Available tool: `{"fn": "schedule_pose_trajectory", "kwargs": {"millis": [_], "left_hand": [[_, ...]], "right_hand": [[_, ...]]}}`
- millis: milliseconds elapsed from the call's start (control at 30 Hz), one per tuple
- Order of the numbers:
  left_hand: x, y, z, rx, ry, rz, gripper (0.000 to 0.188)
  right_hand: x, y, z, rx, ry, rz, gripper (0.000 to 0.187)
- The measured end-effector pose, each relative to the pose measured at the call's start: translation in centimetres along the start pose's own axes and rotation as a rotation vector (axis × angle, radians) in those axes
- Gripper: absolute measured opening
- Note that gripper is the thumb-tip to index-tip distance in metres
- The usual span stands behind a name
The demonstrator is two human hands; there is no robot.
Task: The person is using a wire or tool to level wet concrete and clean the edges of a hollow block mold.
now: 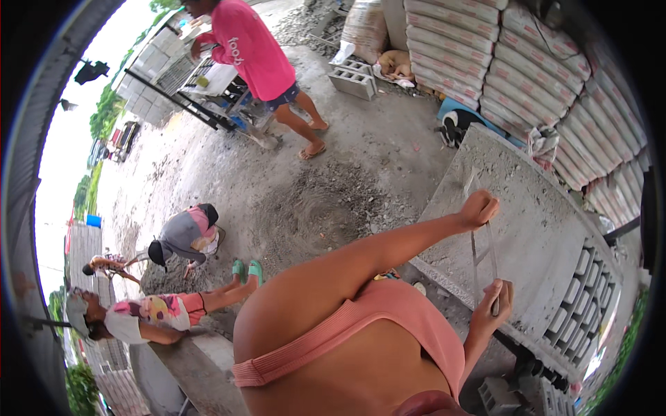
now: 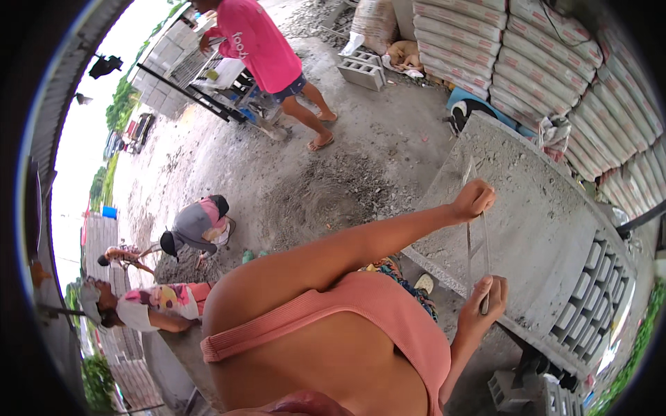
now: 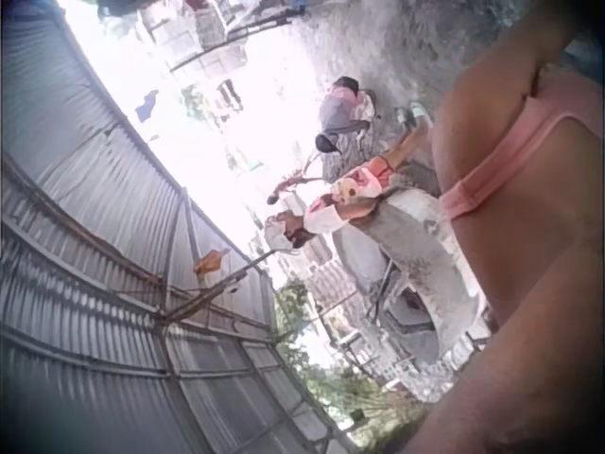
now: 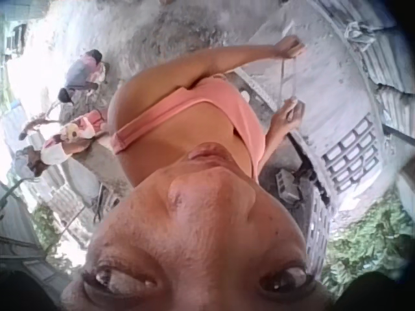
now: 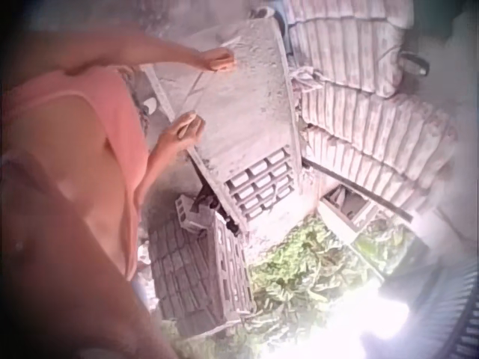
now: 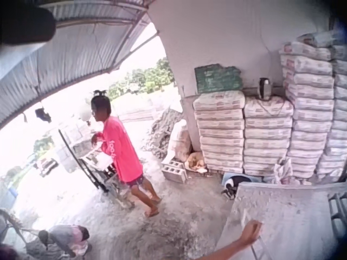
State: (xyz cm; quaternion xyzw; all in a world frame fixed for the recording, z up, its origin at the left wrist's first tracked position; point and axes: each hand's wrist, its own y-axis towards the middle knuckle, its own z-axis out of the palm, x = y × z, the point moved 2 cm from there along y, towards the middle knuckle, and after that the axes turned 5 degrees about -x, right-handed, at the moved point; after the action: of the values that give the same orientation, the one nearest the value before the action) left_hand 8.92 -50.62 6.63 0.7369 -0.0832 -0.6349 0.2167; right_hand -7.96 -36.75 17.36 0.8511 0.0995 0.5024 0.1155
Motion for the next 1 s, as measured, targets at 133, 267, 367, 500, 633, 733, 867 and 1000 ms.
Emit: {"fn": "schedule_pose_trajectory", "kwargs": {"millis": [133, 267, 367, 500, 633, 733, 867, 1000], "left_hand": [[-0.4, -0.9, -0.9, -0.086, -0.011, 0.057, 0.046], [-0.7, -3.0, -2.5, -0.135, -0.070, -0.006, 0.046], [0.8, -5.2, -4.0, -0.189, -0.036, 0.034, 0.046], [0.6, -6.5, -4.6, -0.207, 0.133, 0.207, 0.050], [-1.4, -8.2, -2.9, -0.266, 0.095, 0.077, 0.045], [-1.4, -9.0, -2.6, -0.271, 0.111, 0.019, 0.055], [0.5, -8.8, -3.4, -0.316, 0.024, -0.035, 0.055], [0.1, -8.2, -4.0, -0.322, 0.054, 0.030, 0.055]], "right_hand": [[-0.1, -0.1, 0.2, 0.019, -0.017, -0.096, 0.031], [0.4, -0.5, 0.9, 0.395, 0.080, -0.328, 0.031], [0.9, -0.9, 1.2, 0.524, -0.014, -0.431, 0.031], [2.5, -0.5, 0.3, 0.631, -0.186, -0.576, 0.037], [3.1, 1.1, -2.1, 0.760, -0.224, -0.610, 0.041], [3.9, 1.6, -2.3, 0.859, -0.258, -0.609, 0.041], [5.9, 1.8, -1.2, 0.880, -0.240, -0.630, 0.041], [6.6, 2.1, -0.2, 0.880, -0.232, -0.571, 0.040]]}}
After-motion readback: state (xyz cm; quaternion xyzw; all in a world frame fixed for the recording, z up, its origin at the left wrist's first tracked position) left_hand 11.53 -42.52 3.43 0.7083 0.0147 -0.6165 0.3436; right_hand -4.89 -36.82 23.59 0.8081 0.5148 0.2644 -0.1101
